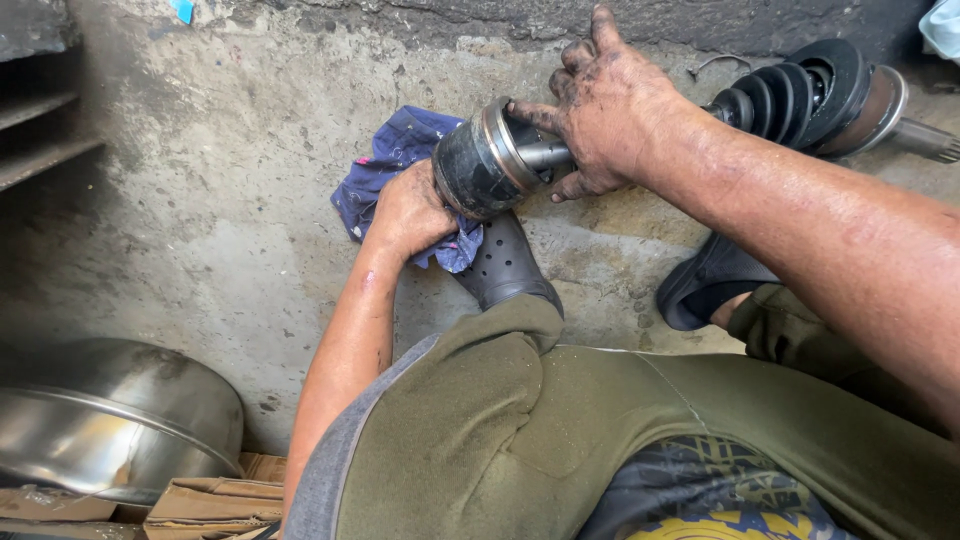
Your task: Assembling and greasing a constant velocity (CV) joint on a drive axle.
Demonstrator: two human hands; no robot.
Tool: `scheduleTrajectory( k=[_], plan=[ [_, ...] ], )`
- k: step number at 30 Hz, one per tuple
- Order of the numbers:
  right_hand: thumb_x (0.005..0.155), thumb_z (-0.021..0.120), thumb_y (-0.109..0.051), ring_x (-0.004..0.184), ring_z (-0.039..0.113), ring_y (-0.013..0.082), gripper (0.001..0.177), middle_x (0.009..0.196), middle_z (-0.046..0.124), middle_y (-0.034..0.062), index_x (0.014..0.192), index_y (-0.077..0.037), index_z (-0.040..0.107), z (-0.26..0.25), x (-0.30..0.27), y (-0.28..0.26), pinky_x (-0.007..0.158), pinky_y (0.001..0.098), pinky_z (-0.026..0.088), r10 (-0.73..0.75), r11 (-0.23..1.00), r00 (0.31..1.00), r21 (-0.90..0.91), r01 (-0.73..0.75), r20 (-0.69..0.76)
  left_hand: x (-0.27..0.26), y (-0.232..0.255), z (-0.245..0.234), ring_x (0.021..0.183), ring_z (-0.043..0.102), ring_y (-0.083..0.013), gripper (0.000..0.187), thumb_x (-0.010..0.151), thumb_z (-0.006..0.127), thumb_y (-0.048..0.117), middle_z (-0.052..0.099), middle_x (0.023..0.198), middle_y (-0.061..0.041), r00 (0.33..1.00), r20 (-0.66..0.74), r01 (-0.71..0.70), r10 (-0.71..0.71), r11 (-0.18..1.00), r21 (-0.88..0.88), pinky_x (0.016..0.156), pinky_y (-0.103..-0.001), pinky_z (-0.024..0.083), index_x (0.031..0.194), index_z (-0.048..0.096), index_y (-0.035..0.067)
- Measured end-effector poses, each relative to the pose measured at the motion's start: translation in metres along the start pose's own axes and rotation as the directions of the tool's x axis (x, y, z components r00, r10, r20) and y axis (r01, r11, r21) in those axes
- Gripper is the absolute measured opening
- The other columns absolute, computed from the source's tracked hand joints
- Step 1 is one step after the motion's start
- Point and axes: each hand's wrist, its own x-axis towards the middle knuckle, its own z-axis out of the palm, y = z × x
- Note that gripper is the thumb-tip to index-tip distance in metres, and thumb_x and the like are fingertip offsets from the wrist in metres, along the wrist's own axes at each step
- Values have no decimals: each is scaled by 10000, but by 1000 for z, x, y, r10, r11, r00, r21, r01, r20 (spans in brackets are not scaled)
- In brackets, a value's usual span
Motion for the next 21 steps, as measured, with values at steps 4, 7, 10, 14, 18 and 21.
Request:
scheduleTrajectory(
  k=[4, 7, 10, 14, 18, 21],
  plan=[
    [681, 647, -883, 1351, 486, 292, 1124, 1332, 635, 91, 1613, -360, 296, 4, -1, -1, 1165, 635, 100, -13, 1000, 999, -8, 13, -42, -4, 1, 1, 1055, 696, -366, 465, 687, 793, 305, 755, 1088, -152, 1000, 6, 11, -11, 1000, -11, 893, -420, 546, 1085, 710, 78],
    [683, 651, -879, 1357, 486, 300, 1096, 1344, 632, 95, 1598, -370, 329, 0, -4, 0, 1181, 623, 101, -6, 1000, 999, 24, 7, -45, -3, 8, -4, 1048, 696, -366, 495, 662, 806, 332, 754, 1085, -154, 997, 31, 69, -69, 998, 12, 890, -420, 546, 1082, 722, 84],
    [693, 602, -905, 1393, 440, 300, 1092, 1374, 604, 98, 1587, -345, 321, 1, -3, -1, 1173, 627, 73, 16, 999, 999, -42, -17, -31, -4, 11, -5, 1047, 695, -365, 536, 668, 824, 388, 753, 1096, -150, 998, 12, 67, -67, 998, -17, 889, -424, 543, 1096, 719, 82],
    [795, 550, -906, 1451, 375, 313, 942, 1477, 529, 120, 1489, -275, 464, 0, -7, 6, 1194, 645, 23, 39, 998, 980, 39, -48, 195, -4, 15, -6, 1059, 693, -370, 547, 671, 836, 417, 752, 1103, -155, 996, 1, 84, -84, 996, -1, 892, -433, 543, 1096, 725, 91],
    [742, 568, -902, 1420, 423, 314, 1049, 1473, 530, 115, 1606, -374, 293, -4, -11, 3, 1207, 609, 73, 5, 991, 998, 132, -13, 60, -8, 20, -9, 1065, 700, -358, 569, 658, 830, 382, 757, 1114, -142, 994, -10, 111, -112, 993, -51, 900, -426, 549, 1153, 715, 124],
    [735, 582, -887, 1422, 415, 324, 1067, 1495, 504, 122, 1619, -395, 243, -6, -8, 2, 1209, 607, 84, -7, 990, 997, 138, -4, 75, -6, 24, -11, 1069, 705, -351, 588, 651, 827, 362, 760, 1120, -134, 993, -18, 117, -119, 990, -77, 904, -422, 552, 1184, 709, 143]
  ],
)
